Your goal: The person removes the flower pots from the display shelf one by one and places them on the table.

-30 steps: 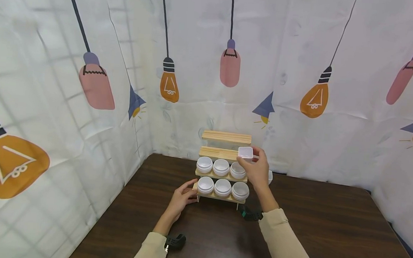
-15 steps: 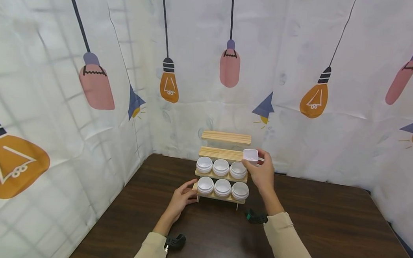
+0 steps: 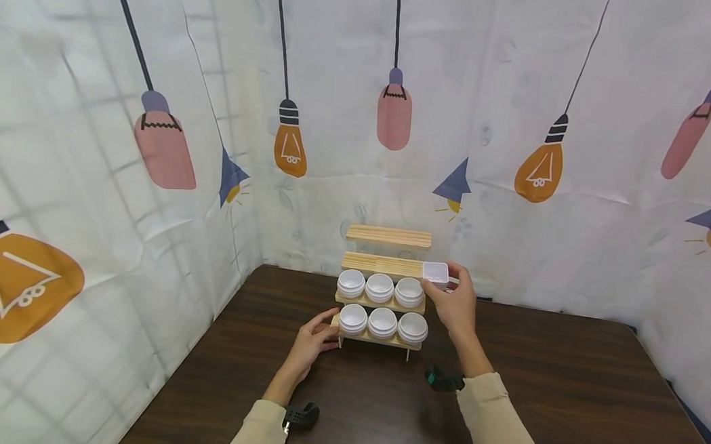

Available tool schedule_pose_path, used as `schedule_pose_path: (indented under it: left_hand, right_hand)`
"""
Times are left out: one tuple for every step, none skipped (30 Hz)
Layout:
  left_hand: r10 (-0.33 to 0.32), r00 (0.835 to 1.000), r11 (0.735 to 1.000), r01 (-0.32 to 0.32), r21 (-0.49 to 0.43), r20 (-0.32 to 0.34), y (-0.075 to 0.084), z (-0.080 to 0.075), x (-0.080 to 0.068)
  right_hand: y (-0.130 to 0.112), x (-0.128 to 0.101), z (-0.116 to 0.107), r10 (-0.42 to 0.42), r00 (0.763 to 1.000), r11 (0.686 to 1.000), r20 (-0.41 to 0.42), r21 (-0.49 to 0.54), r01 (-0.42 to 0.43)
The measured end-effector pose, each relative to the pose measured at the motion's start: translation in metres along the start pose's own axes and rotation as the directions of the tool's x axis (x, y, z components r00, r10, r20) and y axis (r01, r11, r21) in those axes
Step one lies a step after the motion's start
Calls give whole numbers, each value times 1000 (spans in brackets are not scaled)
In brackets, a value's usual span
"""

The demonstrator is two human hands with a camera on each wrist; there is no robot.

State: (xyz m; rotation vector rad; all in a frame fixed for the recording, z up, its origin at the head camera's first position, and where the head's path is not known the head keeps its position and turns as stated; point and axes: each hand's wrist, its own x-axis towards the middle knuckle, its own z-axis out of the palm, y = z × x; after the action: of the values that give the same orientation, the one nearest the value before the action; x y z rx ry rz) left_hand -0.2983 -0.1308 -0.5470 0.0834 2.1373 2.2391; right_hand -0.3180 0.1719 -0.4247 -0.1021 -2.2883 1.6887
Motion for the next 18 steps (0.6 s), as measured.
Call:
schedule_pose_path:
  left_hand:
    - [0,1000,1000,0,0,1,0,0,0]
    - [3,1000,1000,-3,1,4,0,0,0]
    - [2,1000,1000,-2,-2,6,2,-1,0]
    - [1,1000,1000,-1,-2,9,4,-1,-1]
    - [1,1000,1000,-1,-4,13,7,-1,-3]
    - [4,1000,1000,-4,-4,16,11,-1,-4]
    - [3,1000,1000,-3,-6,18,14,0,-6]
    - [2,1000,1000,-2,-6,19,16,0,-7]
    - [0,1000,1000,0,-6,18,17,0,-8]
    - [6,1000,1000,-6,-3,18,16,0,-8]
    - [9,1000,1000,-9,-1,16,14,0,-7]
    - [12,1000,1000,-12,1,13,11,0,-6]
    - [13,1000,1000,-13,0,9,8,0,-5]
    - [16,1000,1000,-16,2,5,5,0,-3]
    - [19,1000,1000,-19,4,4,2,0,-2]
    - [19,1000,1000,-19,5,1,0,0,-1]
    - [17,1000,1000,-17,3,-2,0,0,0]
    - [16,1000,1000,-16,3,-2,-1,0,0]
  right_hand:
    - [1,0,-1,9,1000,1000,1,8,-9]
    - [2,-1,-1,18,1000,1000,1,17,-18]
    - [3,-1,-2,23,1000,1000,1,21,-23]
    - [4,-1,-2,30,1000,999,-1,24,-30]
    - [5,-1,-3,32,999,999,-4,23,-32]
    - [7,-1,-3,32,999,999,-7,21,-32]
    - [8,-2,-3,32,999,999,-10,20,-32]
    - [9,-2,-3,32,999,999,-14,19,-31]
    - [10,-2,-3,32,999,999,-18,21,-31]
    - [12,-2,-3,32,999,999,-23,23,-32]
    - [13,-2,-3,34,999,999,-28,27,-34]
    - [15,-2,-2,36,999,999,-32,32,-35]
    - [16,-3,-2,38,999,999,-36,36,-36]
    - [18,-3,-3,38,999,998,-39,43,-36]
    - [19,-3,-3,39,998,998,-41,49,-37]
    - [20,-3,-3,40,998,998,-44,50,-38]
    - [20,-4,-4,41,998,998,-45,50,-39]
    - [21,-4,-4,41,998,998,-47,51,-39]
